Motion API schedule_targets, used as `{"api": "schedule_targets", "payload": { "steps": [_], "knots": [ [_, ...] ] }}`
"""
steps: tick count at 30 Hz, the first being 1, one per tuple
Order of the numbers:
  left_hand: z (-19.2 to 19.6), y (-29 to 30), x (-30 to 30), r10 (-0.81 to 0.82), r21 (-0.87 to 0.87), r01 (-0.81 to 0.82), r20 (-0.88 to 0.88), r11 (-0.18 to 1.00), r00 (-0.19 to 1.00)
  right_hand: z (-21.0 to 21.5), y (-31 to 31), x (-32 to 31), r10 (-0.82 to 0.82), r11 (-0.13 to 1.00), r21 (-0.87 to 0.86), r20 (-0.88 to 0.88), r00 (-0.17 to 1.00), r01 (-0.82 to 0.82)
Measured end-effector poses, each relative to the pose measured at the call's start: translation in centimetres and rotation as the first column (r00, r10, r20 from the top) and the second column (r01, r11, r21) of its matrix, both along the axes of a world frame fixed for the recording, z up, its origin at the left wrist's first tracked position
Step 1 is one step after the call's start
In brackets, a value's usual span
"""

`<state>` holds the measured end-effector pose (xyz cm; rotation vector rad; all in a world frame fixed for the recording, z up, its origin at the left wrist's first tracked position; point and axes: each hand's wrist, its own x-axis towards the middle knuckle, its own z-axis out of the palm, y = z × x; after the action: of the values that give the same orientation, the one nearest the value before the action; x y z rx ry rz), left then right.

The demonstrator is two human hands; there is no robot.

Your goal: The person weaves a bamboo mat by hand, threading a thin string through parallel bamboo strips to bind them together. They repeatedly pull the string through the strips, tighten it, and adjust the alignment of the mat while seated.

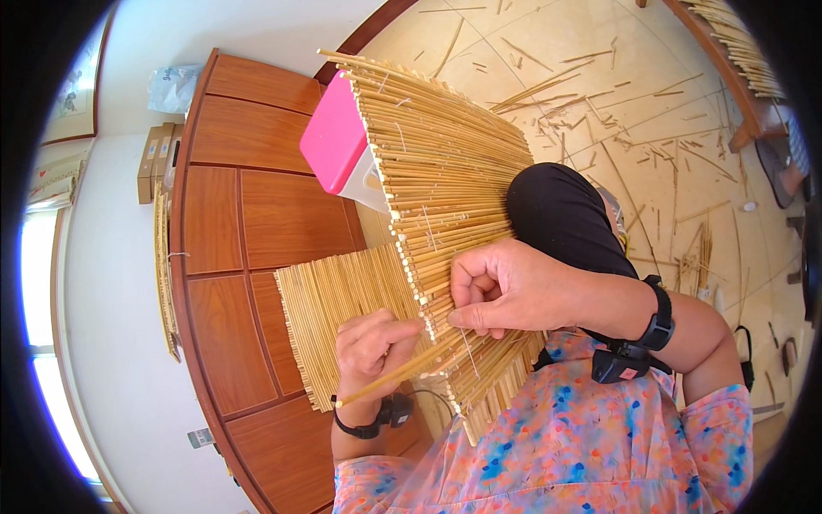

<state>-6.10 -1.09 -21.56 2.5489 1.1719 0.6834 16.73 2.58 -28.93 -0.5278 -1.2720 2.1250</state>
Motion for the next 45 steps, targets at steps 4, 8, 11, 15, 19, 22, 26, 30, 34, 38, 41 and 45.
{"api": "schedule_targets", "payload": {
  "steps": [4,8,11,15,19,22,26,30,34,38,41,45],
  "knots": [
    [-0.6,0.3,0.1,0.001,0.060,-0.003,0.042,0.998,0.999,0.2,0.2,0.1,0.032,0.998,-0.049,-0.004,0.999,-0.032],
    [-1.3,0.4,-0.1,-0.001,0.077,-0.005,0.080,0.997,0.997,0.3,0.5,0.1,0.052,0.998,-0.029,0.004,0.999,-0.052],
    [-1.6,0.5,0.4,-0.011,0.098,0.000,0.111,0.995,0.994,0.4,0.6,0.1,0.059,0.998,-0.017,0.025,0.998,-0.058],
    [-1.9,0.4,0.4,-0.006,0.095,-0.007,0.137,0.995,0.991,0.4,0.7,-0.1,0.071,0.997,0.002,0.022,0.997,-0.071],
    [-2.2,0.4,0.2,0.008,0.071,-0.020,0.162,0.997,0.987,0.6,0.8,-0.1,0.066,0.998,0.014,0.041,0.997,-0.066],
    [-2.2,0.4,0.3,0.023,0.052,-0.033,0.173,0.998,0.985,0.5,0.9,-0.2,0.052,0.998,0.028,0.030,0.998,-0.053],
    [-2.0,0.5,0.3,0.005,0.040,-0.011,0.154,0.999,0.988,0.6,1.0,0.2,0.059,0.998,0.019,0.025,0.998,-0.059],
    [-1.7,0.7,-0.2,-0.022,-0.003,0.023,0.137,1.000,0.990,0.3,0.9,0.0,0.053,0.998,0.039,0.028,0.998,-0.054],
    [-1.5,0.7,-0.4,-0.045,-0.037,0.051,0.149,0.998,0.988,0.3,0.7,-0.1,0.031,0.994,0.102,0.060,0.998,-0.037],
    [-1.3,1.0,-0.9,-0.074,-0.052,0.081,0.124,0.995,0.990,0.2,0.6,-0.2,0.016,0.993,0.118,0.062,0.998,-0.023],
    [-1.4,0.9,-1.5,-0.094,-0.084,0.104,0.116,0.991,0.989,0.4,0.6,0.0,0.019,0.992,0.121,0.086,0.996,-0.029],
    [-1.1,1.0,-1.6,-0.106,-0.147,0.124,0.126,0.981,0.986,0.3,0.6,-0.1,0.023,0.991,0.133,0.078,0.997,-0.033]
  ]
}}
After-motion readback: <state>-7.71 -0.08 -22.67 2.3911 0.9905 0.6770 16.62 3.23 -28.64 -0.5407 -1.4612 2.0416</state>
